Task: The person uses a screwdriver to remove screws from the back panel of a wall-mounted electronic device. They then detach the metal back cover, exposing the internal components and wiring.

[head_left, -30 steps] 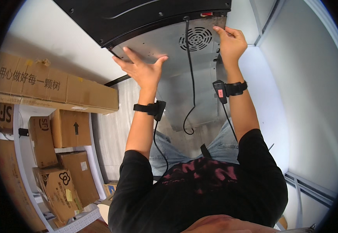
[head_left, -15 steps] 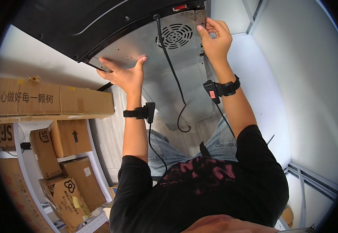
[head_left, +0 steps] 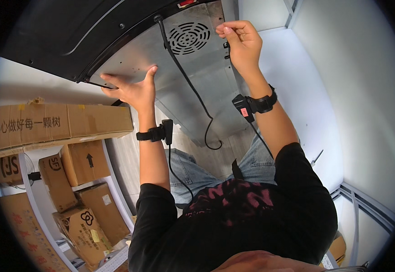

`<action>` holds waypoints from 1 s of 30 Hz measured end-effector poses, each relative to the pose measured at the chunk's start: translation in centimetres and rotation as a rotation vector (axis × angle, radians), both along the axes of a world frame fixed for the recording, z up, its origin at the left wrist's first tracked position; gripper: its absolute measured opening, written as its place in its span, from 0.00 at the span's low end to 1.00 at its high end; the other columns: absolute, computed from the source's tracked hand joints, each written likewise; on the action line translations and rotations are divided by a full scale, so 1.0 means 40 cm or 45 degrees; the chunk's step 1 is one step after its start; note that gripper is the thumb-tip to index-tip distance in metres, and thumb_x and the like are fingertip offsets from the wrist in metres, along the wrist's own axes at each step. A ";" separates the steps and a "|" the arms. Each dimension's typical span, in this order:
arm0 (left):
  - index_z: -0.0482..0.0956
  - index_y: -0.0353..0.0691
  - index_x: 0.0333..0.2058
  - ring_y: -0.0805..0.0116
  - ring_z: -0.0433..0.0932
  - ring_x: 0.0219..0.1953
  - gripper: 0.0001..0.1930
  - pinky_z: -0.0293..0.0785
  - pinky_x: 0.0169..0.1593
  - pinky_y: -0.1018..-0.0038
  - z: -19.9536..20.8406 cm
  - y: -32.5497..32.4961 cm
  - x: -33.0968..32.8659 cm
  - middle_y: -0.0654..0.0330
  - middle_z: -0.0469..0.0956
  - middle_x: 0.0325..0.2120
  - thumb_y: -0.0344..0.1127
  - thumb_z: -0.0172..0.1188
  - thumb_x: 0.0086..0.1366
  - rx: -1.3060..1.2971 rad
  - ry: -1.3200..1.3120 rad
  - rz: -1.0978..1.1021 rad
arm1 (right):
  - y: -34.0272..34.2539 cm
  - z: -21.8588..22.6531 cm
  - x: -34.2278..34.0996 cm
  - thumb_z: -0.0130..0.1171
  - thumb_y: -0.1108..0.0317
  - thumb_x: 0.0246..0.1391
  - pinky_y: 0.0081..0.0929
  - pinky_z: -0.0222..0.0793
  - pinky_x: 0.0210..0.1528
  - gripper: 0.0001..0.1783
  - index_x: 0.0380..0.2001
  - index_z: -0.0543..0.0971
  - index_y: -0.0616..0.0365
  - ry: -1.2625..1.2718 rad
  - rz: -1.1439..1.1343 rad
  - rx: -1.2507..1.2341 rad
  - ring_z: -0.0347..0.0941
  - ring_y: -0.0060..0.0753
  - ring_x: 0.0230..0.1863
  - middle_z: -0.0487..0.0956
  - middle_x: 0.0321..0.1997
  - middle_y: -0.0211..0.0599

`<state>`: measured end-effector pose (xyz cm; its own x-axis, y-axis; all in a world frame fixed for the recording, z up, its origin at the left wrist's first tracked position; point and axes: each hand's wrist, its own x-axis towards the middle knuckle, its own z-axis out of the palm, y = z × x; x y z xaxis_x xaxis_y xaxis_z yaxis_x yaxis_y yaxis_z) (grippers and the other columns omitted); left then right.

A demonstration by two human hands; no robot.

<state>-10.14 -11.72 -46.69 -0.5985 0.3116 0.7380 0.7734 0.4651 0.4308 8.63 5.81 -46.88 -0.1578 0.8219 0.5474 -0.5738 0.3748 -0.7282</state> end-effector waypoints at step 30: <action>0.25 0.45 0.66 0.31 0.40 0.60 0.74 0.50 0.60 0.46 -0.014 -0.004 -0.018 0.24 0.34 0.56 0.63 0.75 0.34 0.037 0.099 -0.025 | 0.005 0.020 -0.020 0.56 0.77 0.56 0.18 0.73 0.37 0.03 0.34 0.76 0.65 -0.023 -0.063 -0.077 0.76 0.21 0.31 0.81 0.31 0.37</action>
